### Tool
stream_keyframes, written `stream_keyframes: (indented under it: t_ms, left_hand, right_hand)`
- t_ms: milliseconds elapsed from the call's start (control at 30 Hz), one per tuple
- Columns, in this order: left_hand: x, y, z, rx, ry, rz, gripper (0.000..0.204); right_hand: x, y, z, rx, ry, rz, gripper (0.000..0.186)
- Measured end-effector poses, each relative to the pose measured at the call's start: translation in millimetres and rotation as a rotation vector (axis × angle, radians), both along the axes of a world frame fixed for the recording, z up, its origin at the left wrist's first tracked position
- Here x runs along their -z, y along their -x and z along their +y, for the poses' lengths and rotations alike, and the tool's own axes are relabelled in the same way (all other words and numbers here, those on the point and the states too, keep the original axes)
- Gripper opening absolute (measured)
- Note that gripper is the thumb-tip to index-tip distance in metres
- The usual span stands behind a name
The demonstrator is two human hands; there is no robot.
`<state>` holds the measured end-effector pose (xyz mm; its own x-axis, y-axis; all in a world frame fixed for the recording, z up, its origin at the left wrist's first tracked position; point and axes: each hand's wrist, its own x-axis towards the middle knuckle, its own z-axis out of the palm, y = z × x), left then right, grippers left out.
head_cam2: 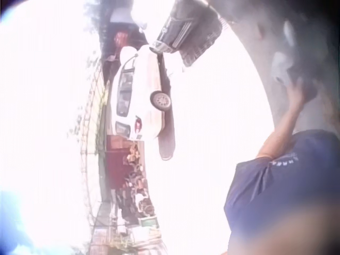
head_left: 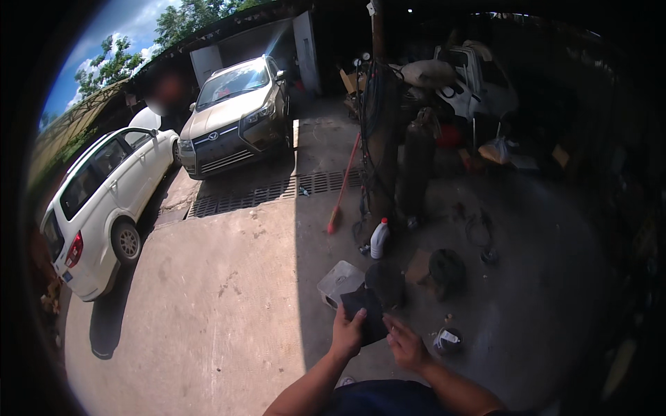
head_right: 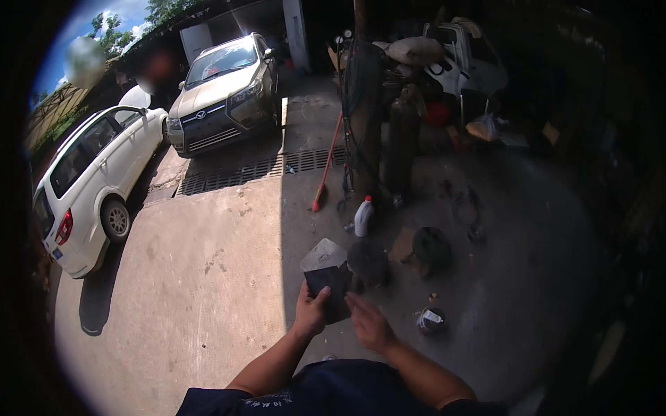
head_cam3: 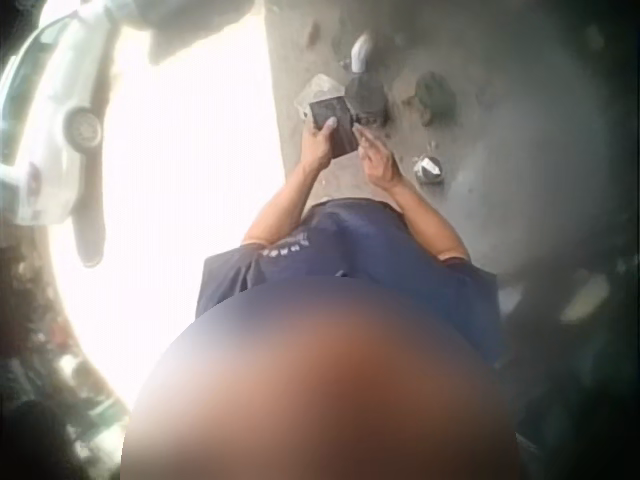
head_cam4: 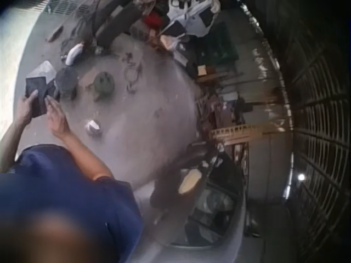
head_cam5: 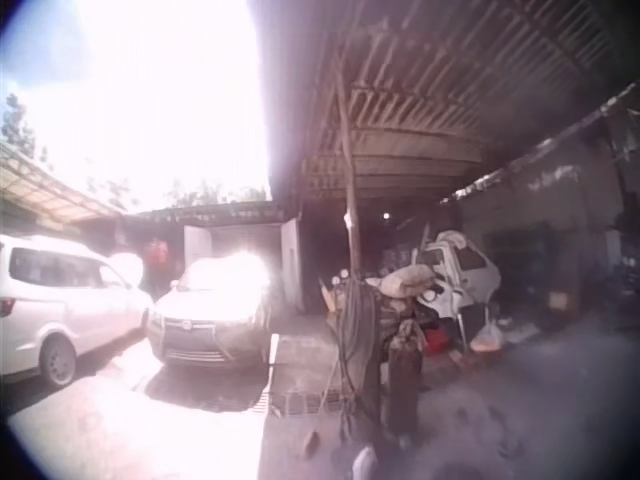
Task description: The person applies yellow body filler to a car door using a metal spreader. They repeatedly scoop the filler from a container and spread it onto the door panel, smoothing the surface. The person also handles a small tube of hardener and a plastic bag during the process.
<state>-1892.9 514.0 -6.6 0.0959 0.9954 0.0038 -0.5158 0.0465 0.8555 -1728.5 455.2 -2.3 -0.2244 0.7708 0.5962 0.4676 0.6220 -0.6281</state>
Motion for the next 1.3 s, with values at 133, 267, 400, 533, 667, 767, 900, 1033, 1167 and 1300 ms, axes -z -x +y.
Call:
stream_keyframes:
  t_ms: [133, 267, 400, 533, 667, 767, 900, 1033, 1167, 1300]
  left_hand:
    - [-18.2, 7.6, 7.7, -0.022, 0.065, -0.017, 0.040]
    - [-48.7, 14.6, 18.2, 0.111, 0.079, -0.078, 0.039]
    - [-50.7, 9.1, 10.1, 0.353, 0.290, -0.077, 0.043]
    - [-41.3, -15.7, -8.1, 0.449, 0.413, -0.094, 0.047]
    - [-39.2, -24.3, -7.3, 0.413, 0.370, -0.131, 0.044]
    - [-41.1, -14.9, 3.8, 0.376, 0.337, -0.102, 0.045]
    - [-44.1, 5.9, 12.4, 0.365, 0.281, -0.113, 0.045]
    - [-40.8, 3.9, 13.3, 0.402, 0.302, -0.072, 0.047]
    - [-38.4, -2.6, 10.9, 0.449, 0.254, -0.049, 0.047]
    - [-35.6, -1.4, 13.4, 0.251, 0.124, 0.086, 0.045]
  right_hand:
    - [23.6, -11.9, 6.8, 0.026, 0.029, -0.187, 0.045]
    - [34.2, -32.0, 8.3, 0.097, 0.284, -0.006, 0.042]
    - [9.8, -59.1, 37.9, 0.144, 0.439, 0.741, 0.039]
    - [-21.3, -56.3, 76.0, -0.086, 0.568, 0.848, 0.042]
    - [-15.7, -42.6, 64.1, -0.149, 0.667, 0.786, 0.044]
    - [19.2, -58.6, 38.3, -0.128, 0.763, 0.675, 0.046]
    - [37.1, -73.9, 5.4, -0.225, 0.949, 0.781, 0.046]
    - [-10.1, -50.6, -2.4, -0.463, 0.926, 0.599, 0.041]
    - [16.4, -62.4, 25.5, -0.081, 0.818, 0.651, 0.036]
    - [36.5, -85.9, 24.3, 0.126, 0.738, 0.494, 0.041]
